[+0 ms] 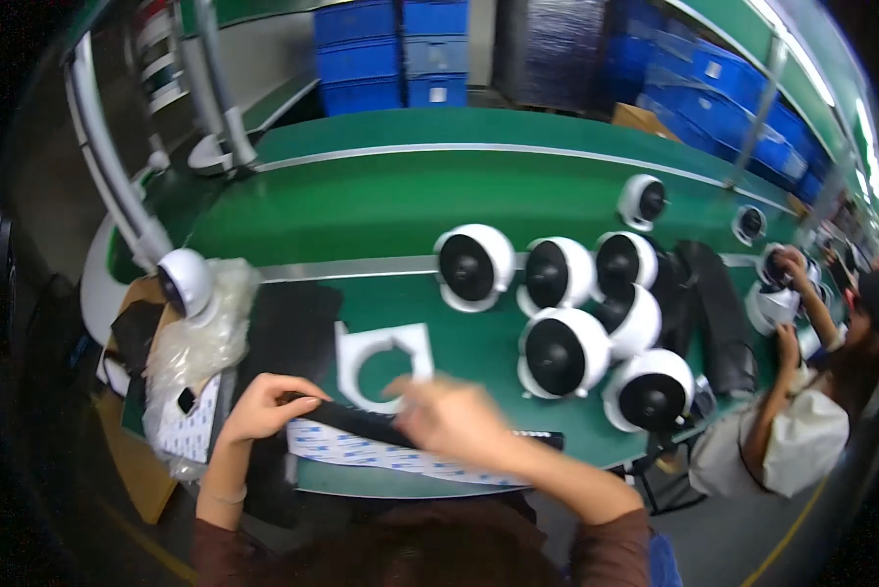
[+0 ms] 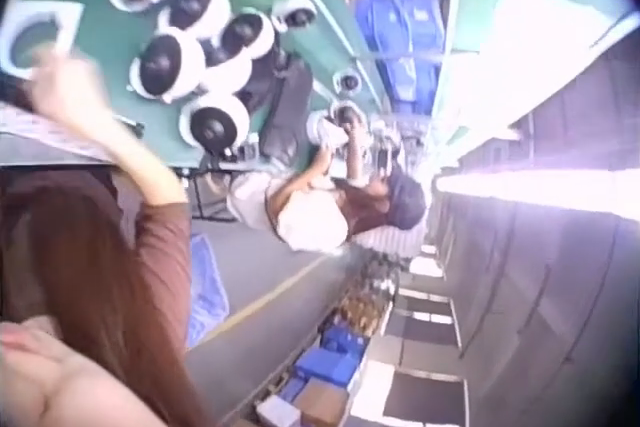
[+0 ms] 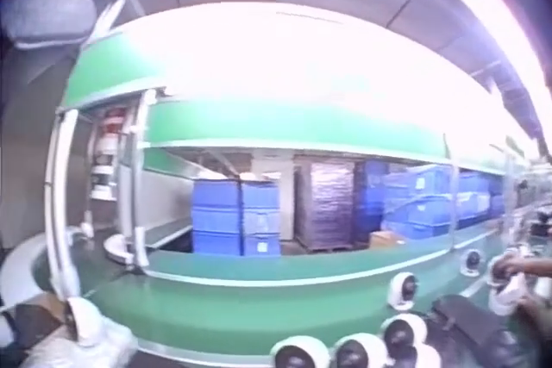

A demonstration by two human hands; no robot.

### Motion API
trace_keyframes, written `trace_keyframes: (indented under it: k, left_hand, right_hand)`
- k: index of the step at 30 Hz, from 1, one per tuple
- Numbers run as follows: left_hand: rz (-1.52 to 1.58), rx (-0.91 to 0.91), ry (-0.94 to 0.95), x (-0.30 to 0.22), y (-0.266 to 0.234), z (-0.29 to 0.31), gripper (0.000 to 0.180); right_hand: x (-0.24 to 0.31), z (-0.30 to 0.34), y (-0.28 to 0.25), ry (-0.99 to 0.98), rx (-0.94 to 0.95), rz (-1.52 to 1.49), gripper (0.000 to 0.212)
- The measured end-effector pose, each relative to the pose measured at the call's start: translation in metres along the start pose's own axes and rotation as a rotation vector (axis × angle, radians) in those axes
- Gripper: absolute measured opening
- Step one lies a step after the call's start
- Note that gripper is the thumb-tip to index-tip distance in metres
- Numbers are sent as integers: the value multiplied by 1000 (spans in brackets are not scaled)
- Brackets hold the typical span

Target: Applying adhesive pads to the base of security cameras on an assembly line.

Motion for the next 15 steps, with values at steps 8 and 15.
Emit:
trace_keyframes:
  k: [8, 15]
  left_hand:
    - [-9, -79, -15, 5, 9, 9, 15]
    - [-78, -248, 76, 12, 9, 46, 14]
  right_hand:
    - [-85, -85, -92, 120, -290, 1320, 123]
    - [-73, -117, -70, 140, -280, 1393, 120]
Point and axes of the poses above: each hand's wrist, its own z-axis away from the middle knuckle, its own y-axis out of the palm, x = y × z, the point moved 9 cm from there along -z, towards the middle knuckle, and after that the axes turned 6 degrees about z, right-handed, at the moved point
